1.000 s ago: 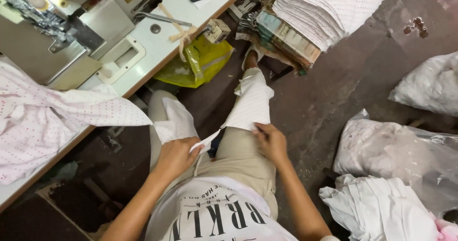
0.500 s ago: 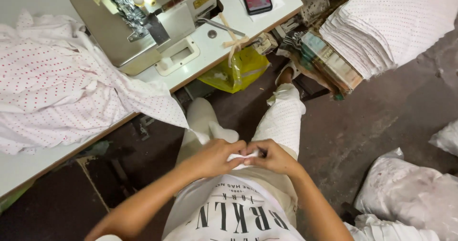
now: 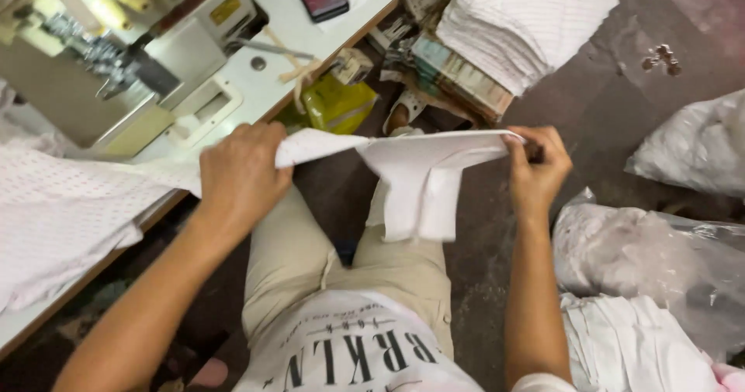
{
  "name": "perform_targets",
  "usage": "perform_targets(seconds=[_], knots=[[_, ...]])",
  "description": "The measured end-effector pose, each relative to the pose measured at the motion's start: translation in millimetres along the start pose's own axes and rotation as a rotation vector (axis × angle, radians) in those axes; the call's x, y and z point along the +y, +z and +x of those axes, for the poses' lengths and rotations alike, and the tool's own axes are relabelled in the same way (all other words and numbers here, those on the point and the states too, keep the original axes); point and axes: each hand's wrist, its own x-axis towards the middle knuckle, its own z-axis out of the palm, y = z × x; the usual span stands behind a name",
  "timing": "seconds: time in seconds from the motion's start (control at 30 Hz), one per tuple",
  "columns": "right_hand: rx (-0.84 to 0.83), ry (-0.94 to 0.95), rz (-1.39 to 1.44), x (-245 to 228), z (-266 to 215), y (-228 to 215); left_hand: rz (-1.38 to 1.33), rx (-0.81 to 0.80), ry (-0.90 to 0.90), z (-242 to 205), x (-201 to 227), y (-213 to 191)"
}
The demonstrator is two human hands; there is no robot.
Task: Organizing and stacking sewn white fabric pieces at a sewing workstation.
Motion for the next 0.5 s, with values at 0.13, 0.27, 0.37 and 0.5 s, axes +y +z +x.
perform_targets(seconds=[0.13, 0.27, 0.37, 0.5], knots=[[0.142, 0.036, -0.029, -7.5, -21.2, -32.6, -0.031, 0.231, 0.097, 0.6, 18.1, 4.3], [0.094, 0.138, -0.031, 20.5, -77.3, -10.9, -0.058, 0.123, 0.048, -14.3, 10.9, 75.3], [0.083, 0.300, -0.048, 49.0, -126.7, 14.0, -0.097, -0.158, -0.030, -33.7, 6.3, 130.6], [-0.295, 0.622, -0.261, 94.6, -192.3, 27.7, -0.163, -0.429, -0.089, -63.6, 7.5, 179.0]])
